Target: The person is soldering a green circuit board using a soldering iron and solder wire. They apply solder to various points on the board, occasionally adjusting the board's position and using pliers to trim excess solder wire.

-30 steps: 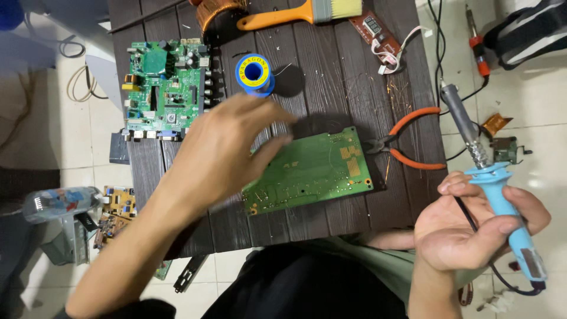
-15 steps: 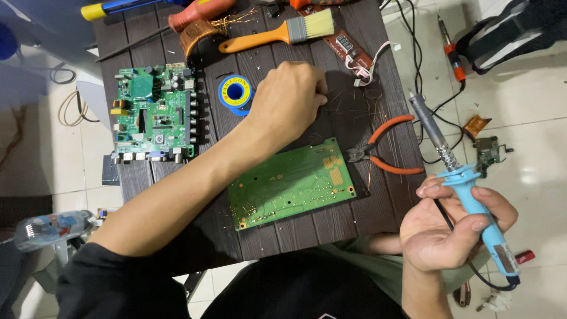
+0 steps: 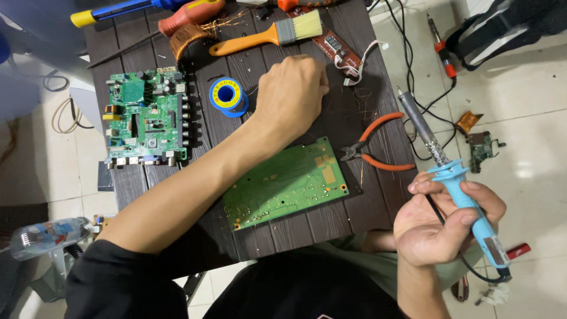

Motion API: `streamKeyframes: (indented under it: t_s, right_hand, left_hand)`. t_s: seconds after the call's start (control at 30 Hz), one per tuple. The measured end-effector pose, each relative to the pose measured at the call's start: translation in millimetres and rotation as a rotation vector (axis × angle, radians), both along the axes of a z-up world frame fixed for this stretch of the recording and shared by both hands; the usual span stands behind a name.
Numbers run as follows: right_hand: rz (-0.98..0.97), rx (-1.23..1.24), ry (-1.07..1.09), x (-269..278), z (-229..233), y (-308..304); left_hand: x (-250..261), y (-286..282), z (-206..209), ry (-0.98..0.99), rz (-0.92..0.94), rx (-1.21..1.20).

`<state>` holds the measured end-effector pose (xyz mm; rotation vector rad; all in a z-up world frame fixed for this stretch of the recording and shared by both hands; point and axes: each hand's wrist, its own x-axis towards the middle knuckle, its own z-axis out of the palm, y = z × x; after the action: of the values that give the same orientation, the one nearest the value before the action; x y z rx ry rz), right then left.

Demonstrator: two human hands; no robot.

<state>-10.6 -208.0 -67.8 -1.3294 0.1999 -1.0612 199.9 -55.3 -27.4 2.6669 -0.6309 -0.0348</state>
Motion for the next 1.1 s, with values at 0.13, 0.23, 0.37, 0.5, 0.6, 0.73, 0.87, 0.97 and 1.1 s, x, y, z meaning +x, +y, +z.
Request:
streamKeyframes:
  t_s: [0.13,0.23,0.37,0.5,0.6,0.73,0.87,0.97,1.1]
  right_hand:
    - [0.014,-0.042,0.019,0.3,5.2,0.4]
    - [0.012,-0.041,0.016,0.7,5.7,1.6]
    - [-0.009,-0.1,0.036,7.6,17.8,9.4]
    - [0.015,-0.228,0.055,14.3,27.6,11.2]
    - [0.234,-0.409,0.001,27.4,58.9,19.0]
    - [0.339,-0.473,0.105,47.3,84.7,41.5]
    - [0.42,-0.537,0.1,60.0,87.4,54.0]
    - [0.42,-0.515,0.144,63.0,87.3,56.3]
    - [0.418,-0.59,0.105,66.2,85.9,53.8]
  left_hand:
    - [-4.3,13.0,11.1,-0.066,-0.013,-0.036]
    - [-14.9,34.7,35.2,-0.211,0.039,-0.027]
    - [-45.5,62.7,58.7,-0.218,-0.155,-0.265]
    - [-68.4,72.2,56.4,-0.337,-0.323,-0.327]
    - [-75.4,72.6,47.0,-0.42,-0.355,-0.369]
    - [-79.5,74.9,43.8,-0.458,-0.386,-0.382]
    - [-83.2,78.1,45.3,-0.566,-0.374,-0.355]
    - [-82.5,83.2,47.3,-0.59,-0.36,-0.35]
    - [-80.9,86.8,51.8,-0.601,-0.347,-0.334]
